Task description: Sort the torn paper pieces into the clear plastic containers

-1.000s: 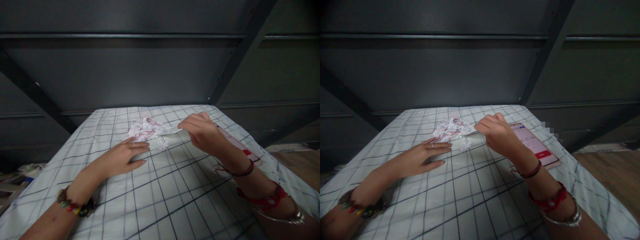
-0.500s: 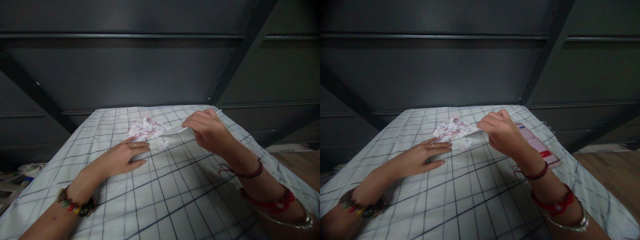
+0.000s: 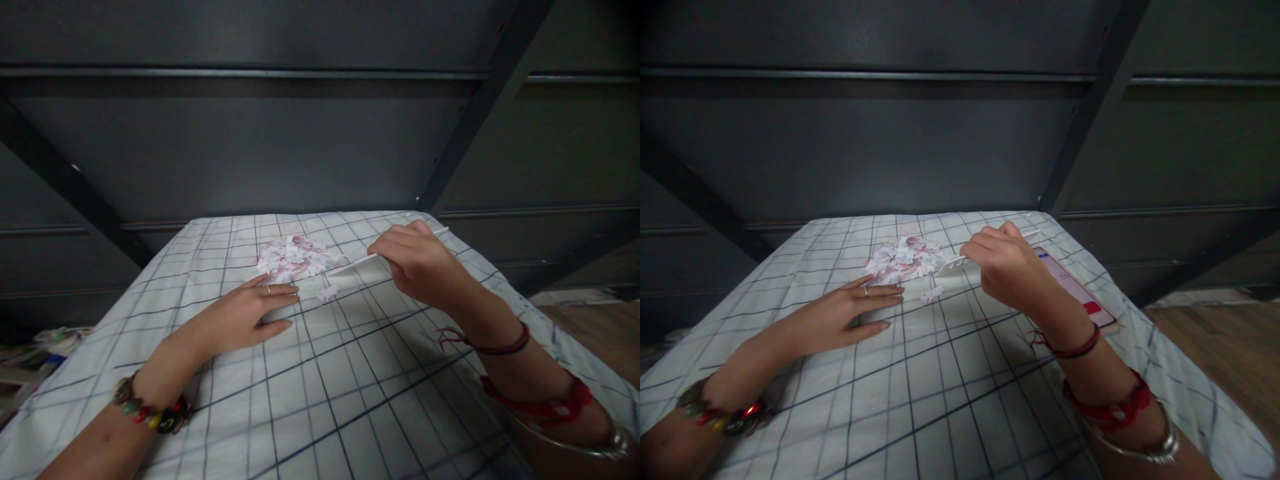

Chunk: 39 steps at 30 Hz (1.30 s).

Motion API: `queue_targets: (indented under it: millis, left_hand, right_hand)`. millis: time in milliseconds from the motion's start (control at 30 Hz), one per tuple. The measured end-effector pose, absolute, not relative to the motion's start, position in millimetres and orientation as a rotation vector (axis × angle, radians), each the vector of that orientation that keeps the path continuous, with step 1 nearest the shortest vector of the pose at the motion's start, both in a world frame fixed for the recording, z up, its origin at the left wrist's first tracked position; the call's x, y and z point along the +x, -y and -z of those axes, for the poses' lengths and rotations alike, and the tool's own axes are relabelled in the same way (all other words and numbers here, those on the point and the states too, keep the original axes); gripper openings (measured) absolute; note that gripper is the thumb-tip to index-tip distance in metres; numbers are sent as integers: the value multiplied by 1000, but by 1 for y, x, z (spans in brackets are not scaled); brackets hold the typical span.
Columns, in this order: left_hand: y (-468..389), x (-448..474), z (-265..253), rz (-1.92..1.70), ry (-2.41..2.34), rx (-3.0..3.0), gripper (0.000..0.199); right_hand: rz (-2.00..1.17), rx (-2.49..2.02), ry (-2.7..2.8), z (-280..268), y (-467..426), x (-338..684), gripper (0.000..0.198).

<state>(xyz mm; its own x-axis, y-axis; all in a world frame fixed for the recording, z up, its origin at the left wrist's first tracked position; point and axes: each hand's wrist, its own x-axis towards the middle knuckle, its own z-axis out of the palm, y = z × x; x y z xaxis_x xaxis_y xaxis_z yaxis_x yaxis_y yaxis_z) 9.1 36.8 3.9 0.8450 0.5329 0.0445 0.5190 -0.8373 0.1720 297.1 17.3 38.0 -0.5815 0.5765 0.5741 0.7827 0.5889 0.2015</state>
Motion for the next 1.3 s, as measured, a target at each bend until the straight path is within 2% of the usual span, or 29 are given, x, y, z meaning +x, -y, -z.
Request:
queue_targets:
  millis: [267,433,667,800,1000,1300]
  left_hand:
    - [-38,9,-3,-142,-809,2852,38]
    - [-38,9,-3,-162,-808,2834,37]
    - [-35,10,-7,-108,-834,2843,38]
    - [-33,9,-9,-72,-858,2843,43]
    - [-24,12,-14,12,-942,2787,54]
    - [-9,21,-20,301,-1062,2740,78]
  right_hand:
    - [639,-1096,2343,-39,-18,301,27]
    - [455,-1011,2441,-42,-16,301,26]
    - [381,-1034,2446,-45,-8,290,28]
    - [205,-958,2496,-49,-6,290,29]
    - [169,-1098,2455,-53,-4,283,23]
    - [98,-1093,2513,-62,17,287,28]
